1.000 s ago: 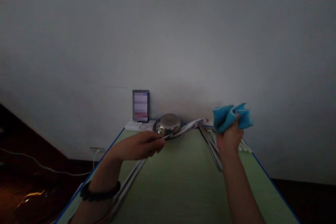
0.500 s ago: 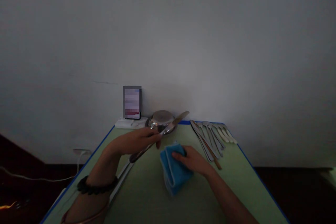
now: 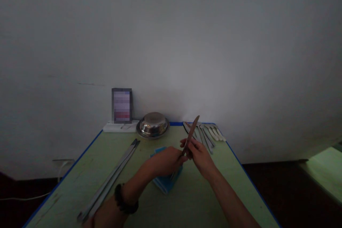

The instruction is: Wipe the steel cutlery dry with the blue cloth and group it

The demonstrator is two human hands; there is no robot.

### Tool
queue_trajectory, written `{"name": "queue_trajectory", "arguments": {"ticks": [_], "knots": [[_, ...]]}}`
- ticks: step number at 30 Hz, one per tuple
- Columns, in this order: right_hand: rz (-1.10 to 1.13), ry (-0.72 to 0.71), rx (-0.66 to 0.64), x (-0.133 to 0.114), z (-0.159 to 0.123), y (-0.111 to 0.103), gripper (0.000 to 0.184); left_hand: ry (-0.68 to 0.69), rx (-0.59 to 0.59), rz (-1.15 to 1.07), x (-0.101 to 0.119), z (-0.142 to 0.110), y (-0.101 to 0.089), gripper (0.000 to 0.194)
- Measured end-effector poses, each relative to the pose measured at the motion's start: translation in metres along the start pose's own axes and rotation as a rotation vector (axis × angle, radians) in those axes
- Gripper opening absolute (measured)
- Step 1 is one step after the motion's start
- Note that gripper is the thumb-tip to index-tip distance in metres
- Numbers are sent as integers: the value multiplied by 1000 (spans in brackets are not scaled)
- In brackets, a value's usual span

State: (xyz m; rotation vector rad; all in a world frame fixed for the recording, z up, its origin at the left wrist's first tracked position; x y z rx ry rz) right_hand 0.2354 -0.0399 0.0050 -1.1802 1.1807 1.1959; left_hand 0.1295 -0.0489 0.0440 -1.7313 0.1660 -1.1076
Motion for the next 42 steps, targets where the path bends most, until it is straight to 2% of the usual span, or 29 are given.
{"name": "queue_trajectory", "arguments": {"ticks": [4,6,11,14,17,22,26,29,35,42], "knots": [[24,-28,30,2,-5,-9,31,12,10,-31,1,6,7,43],[-69,-82,45,-3,-9,-11,34,10,7,-55,0,8,9,46],[-506,-192,63,-20,-2,-23,35,8,8,-81,-2,10,14,38],[-921,-174,15,-21,22,-40,35,-8,67,-58,-7,7,8,33],[-1117,-122,-26,-12,49,-57,27,-29,121,-16,-14,3,-4,30],[-1292,-37,-25,12,76,-68,30,-100,41,106,-29,-1,-9,29],[-1385,23,-38,27,90,-66,27,-105,-23,104,-34,-1,-7,26],[-1431,27,-47,32,97,-61,27,-105,-27,108,-37,-2,-10,27],[-1502,-61,-5,32,91,-51,42,-135,-8,130,-41,-6,-21,26],[-1571,-104,51,29,82,-49,38,-153,-5,135,-44,-10,-22,27]]}}
Point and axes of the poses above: each hand's wrist, its own z-axis towards the middle knuckle, its own y-axis out of the palm, x = y × z, the point moved 6 cm from there along z, towards the middle knuckle, and after that the axes turned 7 degrees about -z, right-handed, at the moved point
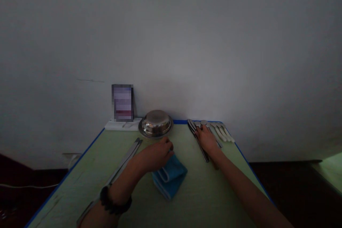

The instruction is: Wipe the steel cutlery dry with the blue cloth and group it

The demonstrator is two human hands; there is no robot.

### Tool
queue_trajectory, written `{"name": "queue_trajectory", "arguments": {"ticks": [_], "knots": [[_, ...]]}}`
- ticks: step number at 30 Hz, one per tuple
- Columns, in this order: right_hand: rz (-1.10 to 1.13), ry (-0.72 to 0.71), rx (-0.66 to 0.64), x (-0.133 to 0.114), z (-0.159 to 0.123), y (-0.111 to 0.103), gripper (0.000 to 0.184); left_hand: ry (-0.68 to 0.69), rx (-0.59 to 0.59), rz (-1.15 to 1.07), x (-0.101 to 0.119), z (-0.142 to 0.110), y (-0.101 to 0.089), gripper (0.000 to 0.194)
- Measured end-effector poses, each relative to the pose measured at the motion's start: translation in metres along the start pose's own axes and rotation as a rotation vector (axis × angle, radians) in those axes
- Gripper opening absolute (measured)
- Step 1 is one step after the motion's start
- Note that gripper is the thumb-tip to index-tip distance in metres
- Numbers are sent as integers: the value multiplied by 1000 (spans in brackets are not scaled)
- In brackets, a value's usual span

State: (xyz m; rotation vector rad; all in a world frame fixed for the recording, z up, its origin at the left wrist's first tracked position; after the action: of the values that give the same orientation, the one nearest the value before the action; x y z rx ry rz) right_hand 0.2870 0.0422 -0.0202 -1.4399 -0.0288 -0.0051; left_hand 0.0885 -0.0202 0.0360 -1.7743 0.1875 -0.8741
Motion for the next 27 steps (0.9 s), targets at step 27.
{"name": "queue_trajectory", "arguments": {"ticks": [27], "knots": [[486,-661,-293,-131,-96,-33,91,-737,-195,238,-124,-86,-16,35]]}}
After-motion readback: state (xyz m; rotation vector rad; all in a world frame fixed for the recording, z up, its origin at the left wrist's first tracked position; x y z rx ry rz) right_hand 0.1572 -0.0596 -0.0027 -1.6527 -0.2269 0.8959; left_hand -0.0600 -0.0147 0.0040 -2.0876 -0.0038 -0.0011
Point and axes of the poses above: each hand's wrist, its own z-axis towards the middle knuckle, its own y-axis out of the palm, x = y × z, the point moved 6 cm from there along z, towards the middle knuckle, and after that the axes turned 7 degrees about -z, right-handed, at the moved point
